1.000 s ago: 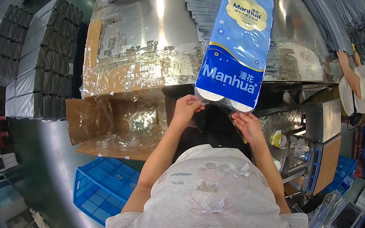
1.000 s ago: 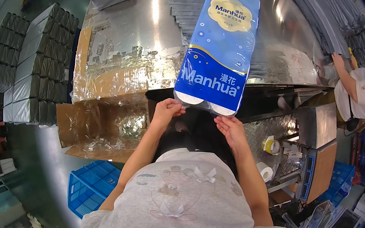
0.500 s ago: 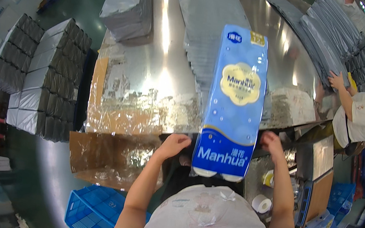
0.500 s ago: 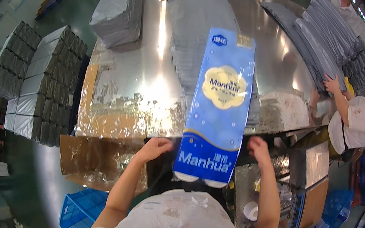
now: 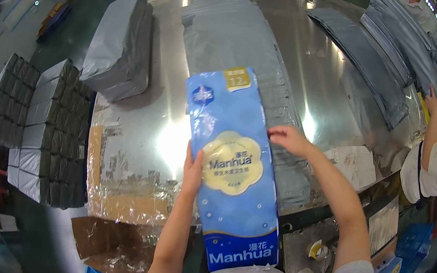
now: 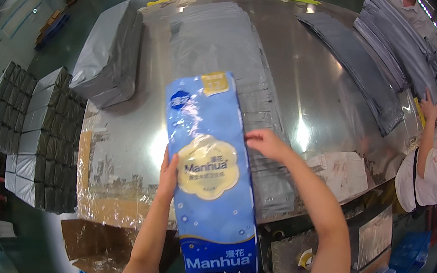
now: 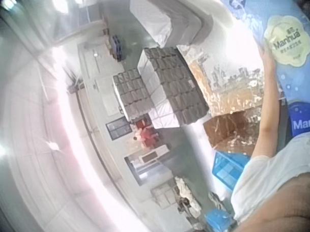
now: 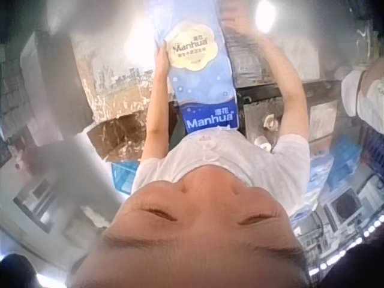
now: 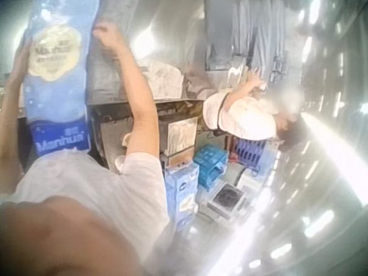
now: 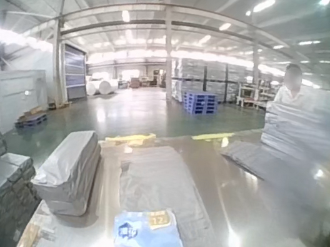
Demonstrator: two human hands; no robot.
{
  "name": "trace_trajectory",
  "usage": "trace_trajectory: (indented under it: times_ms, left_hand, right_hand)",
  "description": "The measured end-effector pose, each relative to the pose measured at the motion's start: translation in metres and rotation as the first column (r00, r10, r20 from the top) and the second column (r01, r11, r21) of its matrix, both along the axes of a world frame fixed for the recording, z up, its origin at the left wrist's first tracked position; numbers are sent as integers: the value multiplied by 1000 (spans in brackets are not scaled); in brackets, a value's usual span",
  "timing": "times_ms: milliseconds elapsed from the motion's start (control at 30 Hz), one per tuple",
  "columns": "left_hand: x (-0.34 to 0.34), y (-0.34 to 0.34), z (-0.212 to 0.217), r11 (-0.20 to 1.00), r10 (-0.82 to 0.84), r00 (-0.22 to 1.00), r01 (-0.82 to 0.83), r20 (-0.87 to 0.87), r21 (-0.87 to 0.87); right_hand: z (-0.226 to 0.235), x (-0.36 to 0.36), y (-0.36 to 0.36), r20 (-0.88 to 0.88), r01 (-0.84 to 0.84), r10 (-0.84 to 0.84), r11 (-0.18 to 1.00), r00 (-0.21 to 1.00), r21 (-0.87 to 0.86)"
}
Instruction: The person slides a pack of tissues into a grey plastic bag, seals the opening by folding the flap, and places the completed package onto a stack of similar items on a metal table.
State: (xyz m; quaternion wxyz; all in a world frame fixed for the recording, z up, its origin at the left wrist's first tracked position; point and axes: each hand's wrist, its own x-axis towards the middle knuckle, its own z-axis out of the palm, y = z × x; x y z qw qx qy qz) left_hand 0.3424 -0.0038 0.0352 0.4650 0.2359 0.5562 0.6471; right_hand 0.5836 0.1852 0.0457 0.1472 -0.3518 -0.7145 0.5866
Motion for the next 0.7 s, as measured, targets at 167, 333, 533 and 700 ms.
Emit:
trace_trajectory:
  times_ms: [167, 333, 533, 700]
  left_hand:
    - [9, 29, -9, 996, 86, 996, -86, -40, -12]
    - [-35, 78, -19, 955, -8, 991, -31, -130, -294]
    - [-105, 222, -28, 998, -17, -260, -61, -966, -1]
    - [-139, 294, -36, 922, -386, -417, -146, -823, -359]
  right_hand:
    - [-5, -64, 146, 269, -49, -227, 675, 936, 736]
    - [-81, -90, 239, 133, -65, -232, 281, 963, 957]
    - [-60, -110, 269, 289, -154, -192, 517, 938, 842]
    - [-37, -106, 264, -45, 224, -245, 779, 969, 586]
